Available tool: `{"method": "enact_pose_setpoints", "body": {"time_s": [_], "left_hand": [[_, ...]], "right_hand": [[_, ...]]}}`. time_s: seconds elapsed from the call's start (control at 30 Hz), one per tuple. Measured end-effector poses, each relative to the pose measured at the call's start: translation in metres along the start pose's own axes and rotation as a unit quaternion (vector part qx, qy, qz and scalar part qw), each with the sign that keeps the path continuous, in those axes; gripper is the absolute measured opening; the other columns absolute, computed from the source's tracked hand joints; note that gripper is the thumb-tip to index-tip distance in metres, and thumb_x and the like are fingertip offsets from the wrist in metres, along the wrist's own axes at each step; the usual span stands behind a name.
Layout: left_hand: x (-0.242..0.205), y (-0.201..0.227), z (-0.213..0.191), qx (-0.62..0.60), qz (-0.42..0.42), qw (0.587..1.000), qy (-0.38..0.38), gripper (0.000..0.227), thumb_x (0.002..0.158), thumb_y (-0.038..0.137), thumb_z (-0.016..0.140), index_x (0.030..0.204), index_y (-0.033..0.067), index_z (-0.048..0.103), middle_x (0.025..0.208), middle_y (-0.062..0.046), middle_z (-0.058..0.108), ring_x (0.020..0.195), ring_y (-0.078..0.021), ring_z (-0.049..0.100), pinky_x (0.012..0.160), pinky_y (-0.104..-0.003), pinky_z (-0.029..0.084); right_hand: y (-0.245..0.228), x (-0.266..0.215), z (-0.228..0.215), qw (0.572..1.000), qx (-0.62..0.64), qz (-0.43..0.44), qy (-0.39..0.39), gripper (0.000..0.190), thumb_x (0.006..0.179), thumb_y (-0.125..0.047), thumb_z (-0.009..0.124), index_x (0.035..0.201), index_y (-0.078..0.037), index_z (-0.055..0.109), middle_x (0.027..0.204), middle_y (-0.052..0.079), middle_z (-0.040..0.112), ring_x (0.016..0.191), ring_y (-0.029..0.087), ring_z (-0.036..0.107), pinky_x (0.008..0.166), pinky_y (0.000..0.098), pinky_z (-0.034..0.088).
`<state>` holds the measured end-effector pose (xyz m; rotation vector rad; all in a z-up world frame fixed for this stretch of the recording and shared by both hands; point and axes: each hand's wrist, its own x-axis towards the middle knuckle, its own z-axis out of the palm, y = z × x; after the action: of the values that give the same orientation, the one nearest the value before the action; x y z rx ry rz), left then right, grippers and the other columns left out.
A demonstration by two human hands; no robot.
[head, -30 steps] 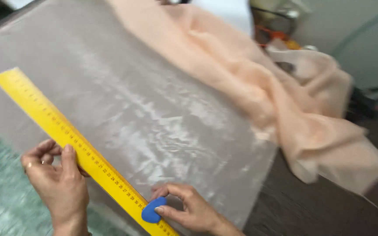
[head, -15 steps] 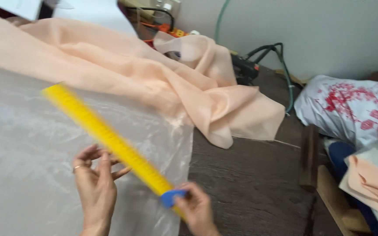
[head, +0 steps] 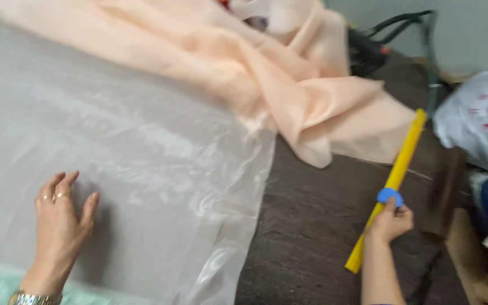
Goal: The person measures a piece of white fabric using a yellow ruler and a blue chalk marker, drawing straight lines along the ruler's edge. They then use a pair of scissors to cut the fabric along the marked lines, separating a rectangular piece from the main sheet.
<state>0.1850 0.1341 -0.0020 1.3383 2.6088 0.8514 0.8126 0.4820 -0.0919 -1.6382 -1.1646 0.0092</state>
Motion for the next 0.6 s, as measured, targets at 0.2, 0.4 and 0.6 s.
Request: {"method": "enact_pose_setpoints", "body": {"time_s": [0.2,0.4,0.6], "left_hand": [[-0.010,-0.044,-0.012,0.104,-0.005,0.994,0.008,0.058,0.091,0.023,0.060,0.138,-0.0095,0.049,0.141,-0.040,0.043,0.133,-0.0538,0.037,0.108,-0.056,0.029],[0.006,-0.028,-0.009,0.091,-0.085,0.989,-0.077,0.066,0.094,0.039,0.047,0.148,0.0040,0.035,0.156,-0.028,0.021,0.143,-0.0472,0.013,0.102,-0.074,0.015],[0.030,-0.035,-0.003,0.104,-0.058,0.991,-0.060,0.064,0.094,0.039,0.045,0.148,0.0062,0.037,0.156,-0.026,0.023,0.143,-0.0463,0.013,0.101,-0.076,0.013]], "right_hand": [[0.006,0.009,0.028,0.997,0.027,0.033,-0.057,0.021,0.090,-0.007,0.077,0.085,-0.007,0.057,0.082,0.000,0.055,0.074,0.011,0.054,0.063,0.0306,0.046],[-0.065,-0.001,0.023,0.978,-0.026,0.165,-0.125,0.013,0.088,-0.014,0.076,0.086,-0.011,0.064,0.085,-0.002,0.063,0.078,0.011,0.061,0.059,0.0343,0.044],[-0.032,0.012,0.023,0.983,-0.083,0.075,-0.146,0.026,0.089,-0.021,0.082,0.100,-0.002,0.067,0.101,0.013,0.065,0.088,0.025,0.065,0.069,0.0422,0.056]]}}
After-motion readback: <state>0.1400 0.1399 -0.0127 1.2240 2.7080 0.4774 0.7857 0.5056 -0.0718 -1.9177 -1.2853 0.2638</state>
